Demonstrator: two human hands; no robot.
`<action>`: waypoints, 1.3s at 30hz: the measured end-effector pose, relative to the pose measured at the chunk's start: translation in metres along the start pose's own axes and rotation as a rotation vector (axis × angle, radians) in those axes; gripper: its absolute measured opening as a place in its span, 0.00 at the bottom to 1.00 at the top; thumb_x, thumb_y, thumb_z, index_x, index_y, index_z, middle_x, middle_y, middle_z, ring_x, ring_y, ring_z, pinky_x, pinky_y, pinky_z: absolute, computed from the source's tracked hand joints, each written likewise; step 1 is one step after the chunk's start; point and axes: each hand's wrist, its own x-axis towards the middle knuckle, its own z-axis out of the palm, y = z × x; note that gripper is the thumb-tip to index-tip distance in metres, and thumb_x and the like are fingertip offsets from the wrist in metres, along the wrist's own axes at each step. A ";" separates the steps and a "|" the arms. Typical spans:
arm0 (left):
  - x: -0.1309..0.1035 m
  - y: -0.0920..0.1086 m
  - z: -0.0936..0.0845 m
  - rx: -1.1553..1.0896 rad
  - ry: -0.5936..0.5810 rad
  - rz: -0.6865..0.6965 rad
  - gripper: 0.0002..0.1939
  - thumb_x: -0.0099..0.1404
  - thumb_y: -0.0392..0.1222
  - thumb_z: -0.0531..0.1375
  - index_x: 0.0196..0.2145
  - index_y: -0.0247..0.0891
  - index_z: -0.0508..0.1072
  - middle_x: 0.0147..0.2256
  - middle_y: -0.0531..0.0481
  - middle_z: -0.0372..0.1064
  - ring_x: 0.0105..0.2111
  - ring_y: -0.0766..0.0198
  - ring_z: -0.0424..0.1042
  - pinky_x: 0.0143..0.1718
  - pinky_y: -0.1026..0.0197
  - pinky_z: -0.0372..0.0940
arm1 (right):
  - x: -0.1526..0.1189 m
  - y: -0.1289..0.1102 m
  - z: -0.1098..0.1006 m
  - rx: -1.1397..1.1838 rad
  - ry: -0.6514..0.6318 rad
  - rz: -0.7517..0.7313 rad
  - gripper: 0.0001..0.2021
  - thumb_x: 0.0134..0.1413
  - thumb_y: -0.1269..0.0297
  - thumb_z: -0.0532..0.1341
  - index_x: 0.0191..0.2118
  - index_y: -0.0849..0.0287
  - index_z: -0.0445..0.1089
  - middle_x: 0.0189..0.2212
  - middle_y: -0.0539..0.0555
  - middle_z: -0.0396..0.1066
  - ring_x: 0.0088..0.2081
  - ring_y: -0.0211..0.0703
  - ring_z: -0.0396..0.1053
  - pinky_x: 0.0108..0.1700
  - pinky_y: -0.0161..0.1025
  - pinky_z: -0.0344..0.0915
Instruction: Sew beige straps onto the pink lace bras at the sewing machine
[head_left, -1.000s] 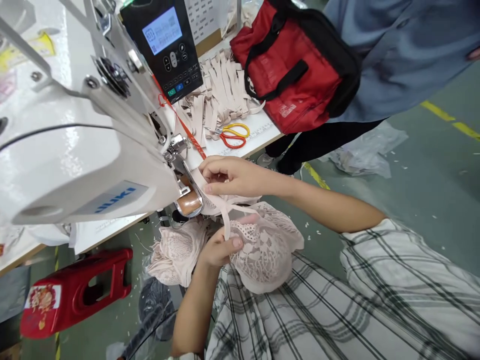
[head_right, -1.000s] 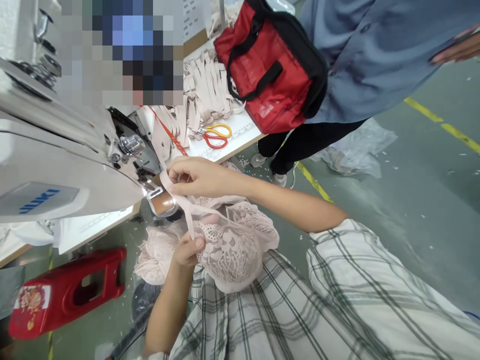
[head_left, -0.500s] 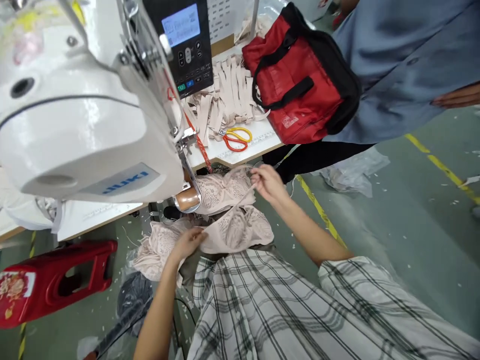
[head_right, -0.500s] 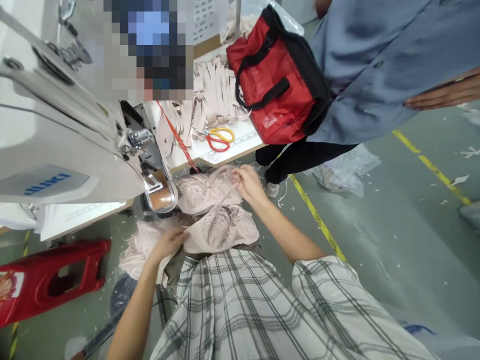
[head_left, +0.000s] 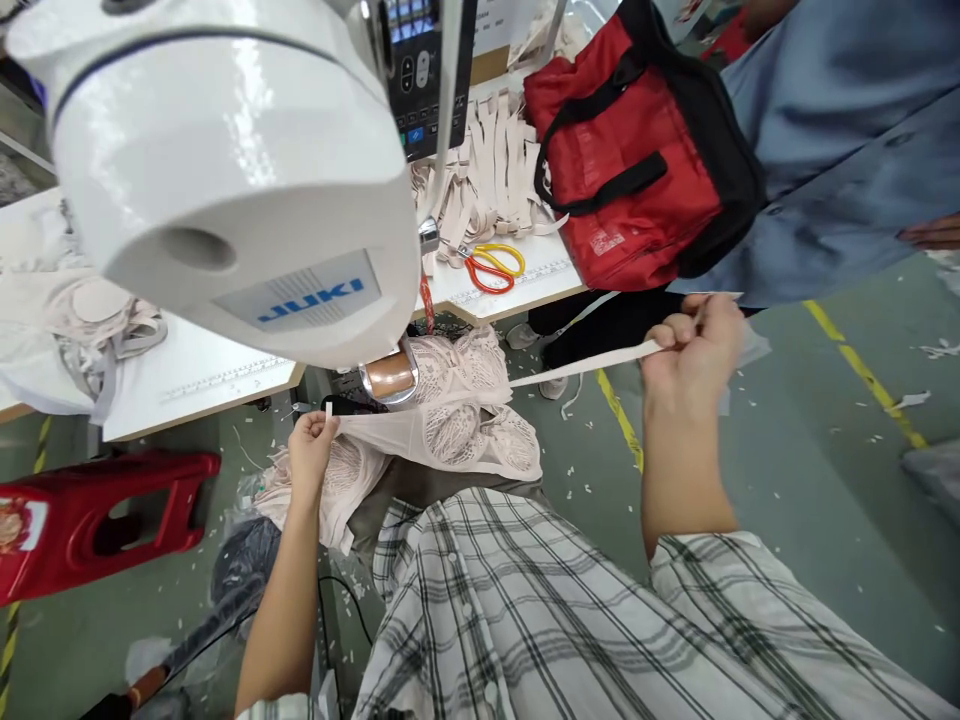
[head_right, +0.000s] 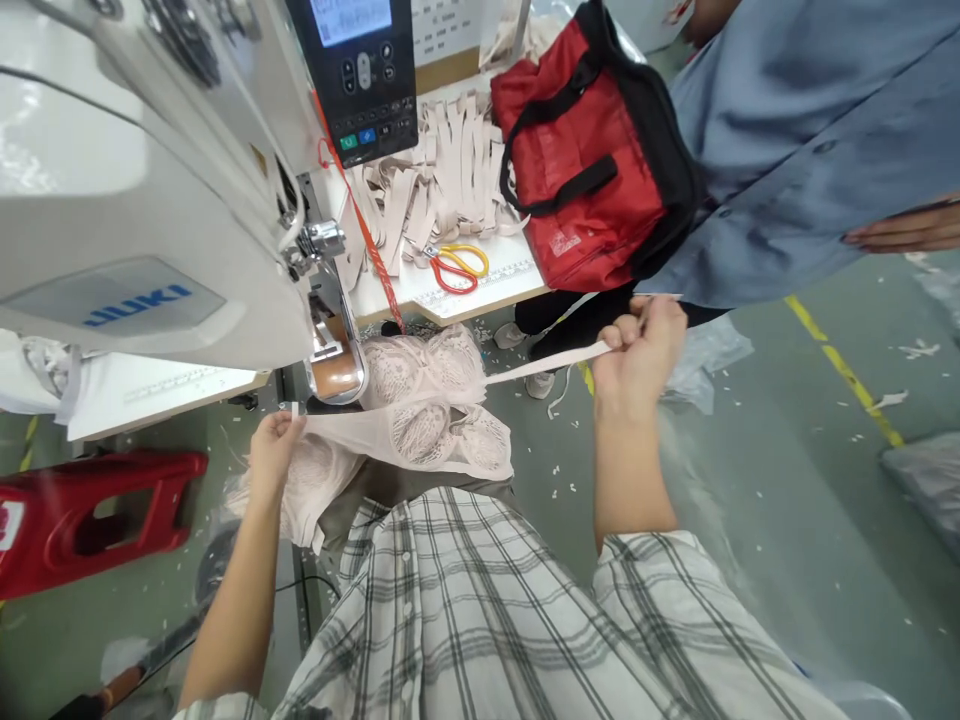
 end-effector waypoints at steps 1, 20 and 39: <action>-0.003 0.003 0.007 -0.008 0.047 0.007 0.22 0.67 0.47 0.52 0.53 0.30 0.66 0.30 0.47 0.74 0.30 0.60 0.72 0.34 0.61 0.65 | -0.014 0.004 0.008 -0.011 -0.071 0.022 0.08 0.51 0.60 0.59 0.31 0.52 0.56 0.30 0.47 0.60 0.19 0.30 0.43 0.21 0.36 0.42; -0.077 0.107 0.004 -0.016 -0.191 0.655 0.09 0.70 0.42 0.57 0.35 0.38 0.75 0.28 0.50 0.73 0.28 0.65 0.71 0.30 0.64 0.62 | -0.164 -0.013 0.089 -0.676 -1.519 -0.132 0.08 0.61 0.60 0.60 0.44 0.55 0.70 0.38 0.51 0.77 0.36 0.41 0.72 0.38 0.38 0.60; -0.082 0.129 -0.040 0.017 -0.289 0.747 0.04 0.70 0.35 0.56 0.38 0.40 0.71 0.31 0.54 0.72 0.30 0.68 0.70 0.32 0.66 0.63 | -0.165 -0.026 0.099 -0.356 -1.855 -0.390 0.08 0.63 0.67 0.58 0.42 0.58 0.74 0.39 0.53 0.72 0.40 0.37 0.70 0.41 0.35 0.65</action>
